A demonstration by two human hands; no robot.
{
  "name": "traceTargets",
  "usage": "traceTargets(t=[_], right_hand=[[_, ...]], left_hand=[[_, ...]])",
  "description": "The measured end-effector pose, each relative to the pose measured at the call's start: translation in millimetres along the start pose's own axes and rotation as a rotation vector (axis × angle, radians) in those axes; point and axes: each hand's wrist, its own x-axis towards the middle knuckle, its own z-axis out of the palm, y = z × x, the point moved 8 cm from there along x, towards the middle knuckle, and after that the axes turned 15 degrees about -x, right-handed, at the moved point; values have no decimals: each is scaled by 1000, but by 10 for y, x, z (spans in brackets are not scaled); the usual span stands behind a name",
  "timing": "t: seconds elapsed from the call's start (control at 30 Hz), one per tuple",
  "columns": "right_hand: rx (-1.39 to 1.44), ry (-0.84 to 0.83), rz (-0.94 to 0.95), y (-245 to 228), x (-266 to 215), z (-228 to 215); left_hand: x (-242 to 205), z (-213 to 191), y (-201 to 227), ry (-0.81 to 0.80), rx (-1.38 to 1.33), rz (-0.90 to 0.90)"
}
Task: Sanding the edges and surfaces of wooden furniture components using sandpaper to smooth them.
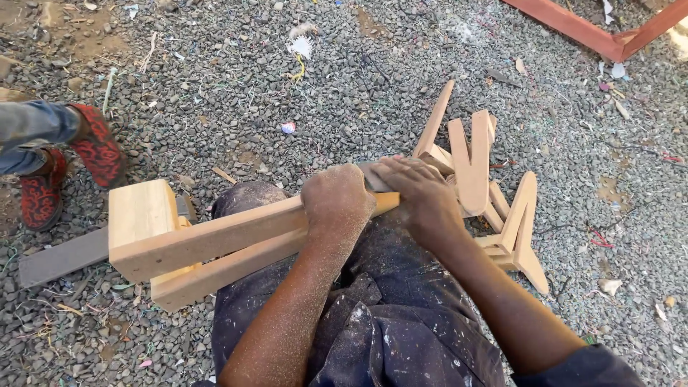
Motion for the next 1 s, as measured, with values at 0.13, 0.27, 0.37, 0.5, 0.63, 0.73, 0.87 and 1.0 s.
traceTargets(t=[0.13, 0.27, 0.37, 0.5, 0.63, 0.73, 0.87, 1.0], right_hand=[[223, 45, 113, 718, -198, 459], [72, -224, 396, 861, -219, 476], [97, -46, 182, 437, -84, 267], [282, -236, 288, 329, 105, -2], [28, -486, 391, 959, 62, 380], [-37, -588, 322, 730, 227, 337], [202, -622, 262, 466, 319, 276], [120, -727, 310, 936, 193, 356]], left_hand=[[-45, -52, 4, 16, -14, 10], [-97, -110, 92, 37, 13, 24], [-96, -99, 104, 10, -1, 6], [-61, -40, 51, 50, 31, 28], [-192, -41, 135, 44, 69, 36], [-191, -47, 162, 86, 110, 61], [-183, 13, 115, 96, 117, 59], [-213, 20, 159, 106, 194, 63]])
